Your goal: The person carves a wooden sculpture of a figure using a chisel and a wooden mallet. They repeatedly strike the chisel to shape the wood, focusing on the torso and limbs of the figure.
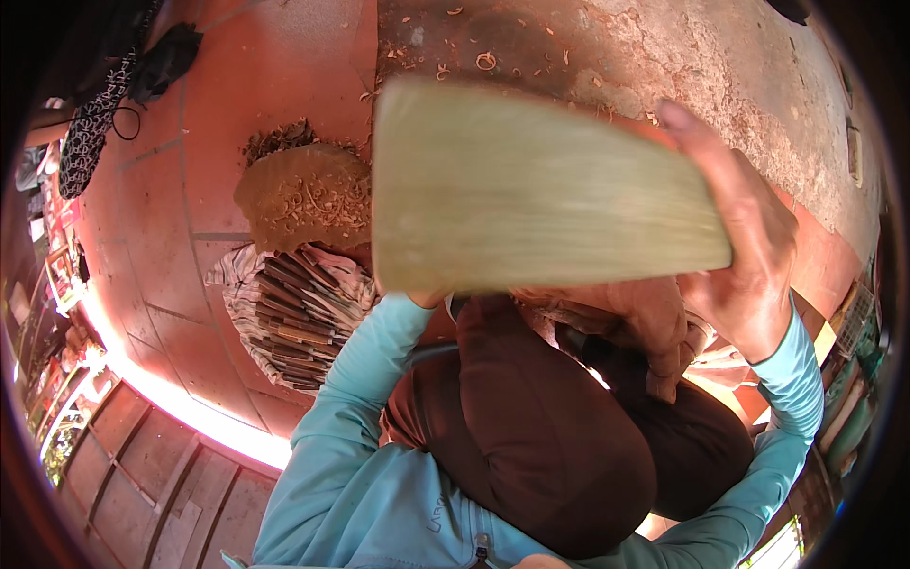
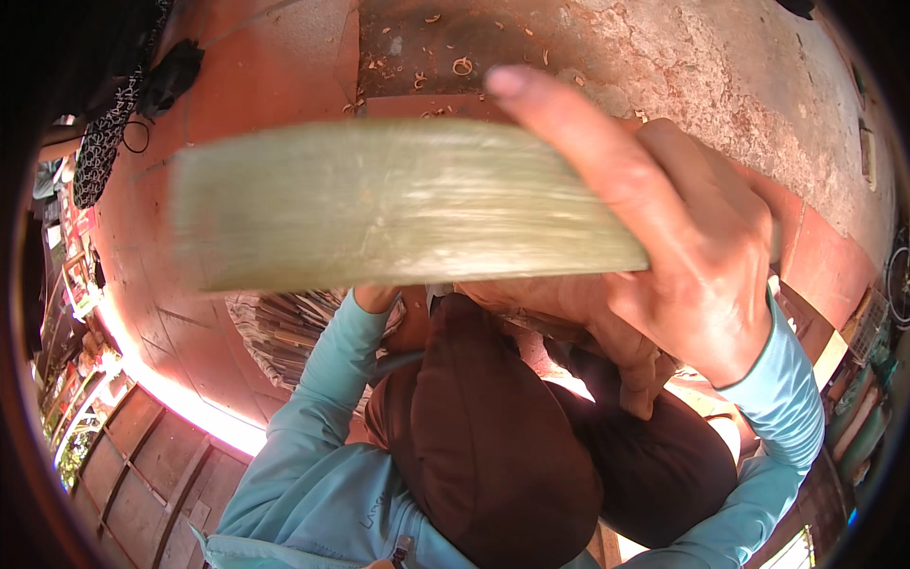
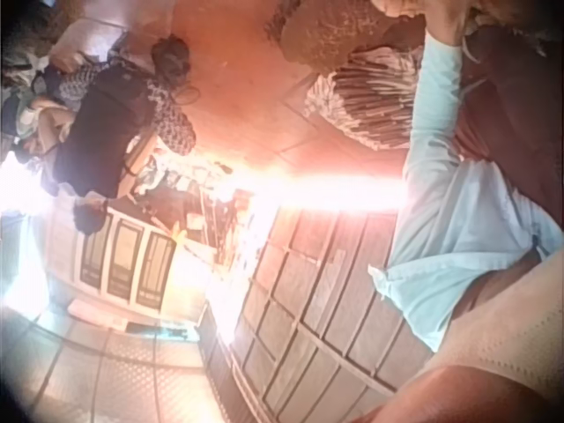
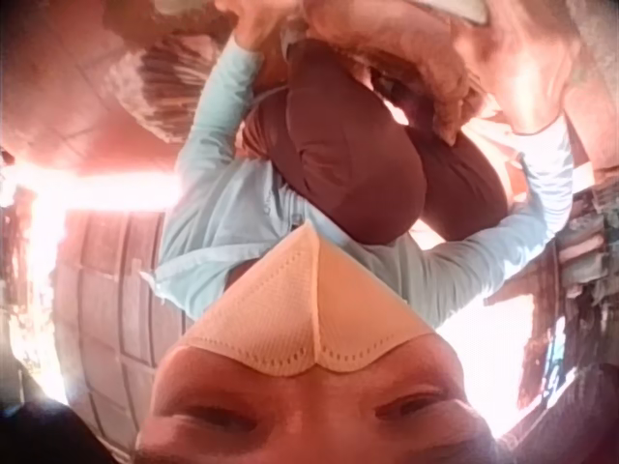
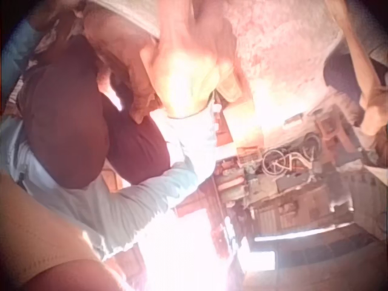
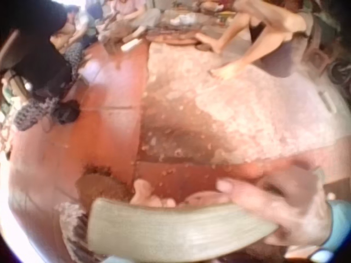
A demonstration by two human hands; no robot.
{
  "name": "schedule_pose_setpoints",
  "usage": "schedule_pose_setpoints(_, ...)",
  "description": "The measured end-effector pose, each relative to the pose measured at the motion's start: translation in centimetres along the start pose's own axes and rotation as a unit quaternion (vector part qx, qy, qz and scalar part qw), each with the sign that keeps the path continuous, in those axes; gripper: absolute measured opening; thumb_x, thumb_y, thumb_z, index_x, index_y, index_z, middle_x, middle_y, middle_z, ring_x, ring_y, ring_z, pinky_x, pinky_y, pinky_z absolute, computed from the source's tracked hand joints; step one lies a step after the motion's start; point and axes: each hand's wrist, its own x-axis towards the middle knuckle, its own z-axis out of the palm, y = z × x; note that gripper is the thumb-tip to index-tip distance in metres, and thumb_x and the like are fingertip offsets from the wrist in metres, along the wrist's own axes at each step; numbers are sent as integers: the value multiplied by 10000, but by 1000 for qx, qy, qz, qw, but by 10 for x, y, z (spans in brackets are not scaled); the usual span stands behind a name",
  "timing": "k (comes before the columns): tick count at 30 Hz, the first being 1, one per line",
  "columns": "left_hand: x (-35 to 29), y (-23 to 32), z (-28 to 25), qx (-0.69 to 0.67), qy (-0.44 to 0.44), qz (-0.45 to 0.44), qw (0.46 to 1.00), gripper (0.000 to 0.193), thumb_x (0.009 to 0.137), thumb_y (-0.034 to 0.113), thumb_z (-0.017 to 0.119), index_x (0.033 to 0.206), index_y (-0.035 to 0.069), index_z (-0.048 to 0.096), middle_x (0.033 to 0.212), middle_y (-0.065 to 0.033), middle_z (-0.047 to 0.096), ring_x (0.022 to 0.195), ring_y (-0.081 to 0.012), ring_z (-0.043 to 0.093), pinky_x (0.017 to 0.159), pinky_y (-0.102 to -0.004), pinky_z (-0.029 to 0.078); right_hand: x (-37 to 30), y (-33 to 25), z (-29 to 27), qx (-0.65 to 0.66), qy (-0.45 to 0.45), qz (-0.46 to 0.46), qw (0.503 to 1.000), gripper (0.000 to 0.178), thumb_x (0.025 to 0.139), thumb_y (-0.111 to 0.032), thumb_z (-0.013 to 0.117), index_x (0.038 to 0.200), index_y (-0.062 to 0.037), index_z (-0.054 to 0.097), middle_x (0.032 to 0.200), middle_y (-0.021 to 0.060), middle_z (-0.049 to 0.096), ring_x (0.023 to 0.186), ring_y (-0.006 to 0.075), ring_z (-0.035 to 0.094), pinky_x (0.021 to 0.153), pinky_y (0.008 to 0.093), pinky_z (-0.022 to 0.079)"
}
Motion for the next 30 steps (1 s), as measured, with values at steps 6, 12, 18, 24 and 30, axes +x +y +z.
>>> schedule_pose_setpoints(6,4,-17,7,45,-17,42,998,111,823,133,605,818,21,608,836,-92,585,707,-198,506,622,-309,437,3,-7,-17,-136,-159,55,976,731,579,122,669,1269,-71,525,1049,148,614,864,292,628,744,364,521)
schedule_pose_setpoints(12,12,-25,4,76,-24,75,994,91,805,102,609,833,16,614,852,-105,588,714,-209,510,618,-315,441,-1,-7,-8,-106,-105,65,987,783,522,133,646,1262,-102,551,997,130,624,803,282,615,705,358,508)
schedule_pose_setpoints(18,-4,-31,-17,39,23,72,996,58,733,-12,598,791,-17,600,786,-105,571,677,-197,501,581,-309,428,-8,0,-15,-24,-117,100,988,817,562,183,647,1330,-11,448,1234,192,569,1025,297,617,839,339,508)
schedule_pose_setpoints(24,4,-9,-3,-25,106,84,991,48,810,-45,590,767,-26,599,714,-31,581,669,-100,510,609,-250,426,-6,-6,-17,123,-39,107,986,758,670,180,647,1362,10,388,1375,190,449,1234,312,485,1011,364,402)
schedule_pose_setpoints(30,35,34,21,-63,114,106,986,30,811,-69,592,816,-48,613,806,-32,631,758,-111,578,672,-256,473,-1,-5,-10,-2,-38,109,993,732,665,186,615,1343,-19,433,1295,155,533,1161,303,551,961,349,455)
